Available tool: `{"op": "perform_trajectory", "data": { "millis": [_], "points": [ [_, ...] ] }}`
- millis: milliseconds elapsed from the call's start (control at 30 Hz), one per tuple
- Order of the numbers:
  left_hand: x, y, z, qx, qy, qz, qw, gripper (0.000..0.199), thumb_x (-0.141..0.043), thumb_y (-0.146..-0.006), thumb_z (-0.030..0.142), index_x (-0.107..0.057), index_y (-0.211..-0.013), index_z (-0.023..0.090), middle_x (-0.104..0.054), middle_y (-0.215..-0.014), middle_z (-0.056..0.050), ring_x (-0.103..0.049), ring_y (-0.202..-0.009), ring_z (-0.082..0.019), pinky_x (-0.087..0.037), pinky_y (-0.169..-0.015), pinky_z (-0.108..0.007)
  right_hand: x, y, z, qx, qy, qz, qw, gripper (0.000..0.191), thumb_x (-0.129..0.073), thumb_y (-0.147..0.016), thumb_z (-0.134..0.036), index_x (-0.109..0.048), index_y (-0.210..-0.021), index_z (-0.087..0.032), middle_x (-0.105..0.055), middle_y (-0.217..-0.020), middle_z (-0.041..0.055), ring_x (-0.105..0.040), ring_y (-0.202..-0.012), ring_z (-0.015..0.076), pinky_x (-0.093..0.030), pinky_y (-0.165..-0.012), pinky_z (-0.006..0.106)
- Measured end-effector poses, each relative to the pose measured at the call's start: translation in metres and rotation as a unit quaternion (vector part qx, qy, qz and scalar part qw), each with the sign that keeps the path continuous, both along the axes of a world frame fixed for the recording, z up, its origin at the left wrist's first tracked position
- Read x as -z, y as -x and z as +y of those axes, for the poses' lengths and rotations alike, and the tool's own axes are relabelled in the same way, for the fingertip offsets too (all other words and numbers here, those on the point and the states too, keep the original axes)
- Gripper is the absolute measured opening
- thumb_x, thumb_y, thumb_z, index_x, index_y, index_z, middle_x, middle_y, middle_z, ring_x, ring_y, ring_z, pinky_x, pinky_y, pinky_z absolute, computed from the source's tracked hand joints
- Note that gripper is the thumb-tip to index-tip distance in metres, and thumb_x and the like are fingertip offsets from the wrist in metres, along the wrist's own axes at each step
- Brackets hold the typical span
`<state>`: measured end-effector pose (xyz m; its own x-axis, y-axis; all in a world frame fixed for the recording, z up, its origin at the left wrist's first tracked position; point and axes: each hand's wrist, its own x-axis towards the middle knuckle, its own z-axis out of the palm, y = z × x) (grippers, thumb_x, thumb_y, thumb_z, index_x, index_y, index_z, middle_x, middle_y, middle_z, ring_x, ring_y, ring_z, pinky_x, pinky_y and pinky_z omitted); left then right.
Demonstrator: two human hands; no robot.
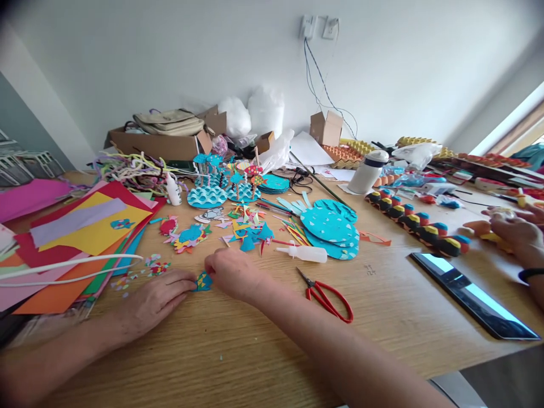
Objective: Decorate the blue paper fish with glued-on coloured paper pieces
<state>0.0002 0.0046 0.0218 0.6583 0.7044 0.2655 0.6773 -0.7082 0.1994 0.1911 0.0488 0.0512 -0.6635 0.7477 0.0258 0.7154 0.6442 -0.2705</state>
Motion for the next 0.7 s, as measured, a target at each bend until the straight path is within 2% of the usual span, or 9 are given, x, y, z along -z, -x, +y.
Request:
{"op": "perform_trajectory", "data": {
  "millis": [200,333,533,700],
  "points": [
    [0.006,0.001,-0.002,-0.007,0.009,-0.029,1.0,0.027,-0.034,-0.086,0.014,-0.059,-0.093,0.02,-0.058,-0.101,-0.004,-0.055,-0.092,-0.015,-0.048,-0.08,-0.028,0.0,0.007,0.008,0.012,0.009,-0.035,0.999,0.019,-0.05,-0.072,-0.015,-0.066,-0.08,-0.02,-0.066,-0.08,0.0045,-0.058,-0.074,0.0157,-0.038,-0.059,0.022],
    [0.006,0.0,-0.001,-0.003,0.006,-0.027,1.0,0.027,-0.034,-0.086,0.013,-0.059,-0.092,0.019,-0.06,-0.097,-0.004,-0.056,-0.09,-0.016,-0.048,-0.08,-0.029,-0.002,0.011,0.014,-0.011,0.02,-0.043,0.999,0.021,-0.049,-0.071,-0.013,-0.067,-0.08,-0.019,-0.066,-0.082,0.0046,-0.058,-0.076,0.0155,-0.039,-0.063,0.022],
    [0.006,-0.001,-0.002,0.007,-0.039,-0.011,0.999,0.029,-0.031,-0.087,0.012,-0.059,-0.092,0.015,-0.061,-0.094,-0.006,-0.057,-0.087,-0.017,-0.049,-0.078,-0.029,0.001,0.022,0.025,-0.055,0.03,-0.075,0.995,0.023,-0.049,-0.067,-0.013,-0.066,-0.078,-0.023,-0.067,-0.081,0.0014,-0.058,-0.073,0.0166,-0.035,-0.051,0.022],
    [0.008,-0.001,-0.002,0.014,-0.068,-0.017,0.997,0.029,-0.03,-0.087,0.012,-0.059,-0.091,0.014,-0.062,-0.093,-0.006,-0.057,-0.087,-0.016,-0.049,-0.078,-0.027,-0.013,0.025,0.025,-0.039,0.038,-0.123,0.991,0.023,-0.05,-0.068,-0.014,-0.066,-0.081,-0.023,-0.066,-0.082,0.0033,-0.058,-0.073,0.0177,-0.035,-0.051,0.022]
  ]
}}
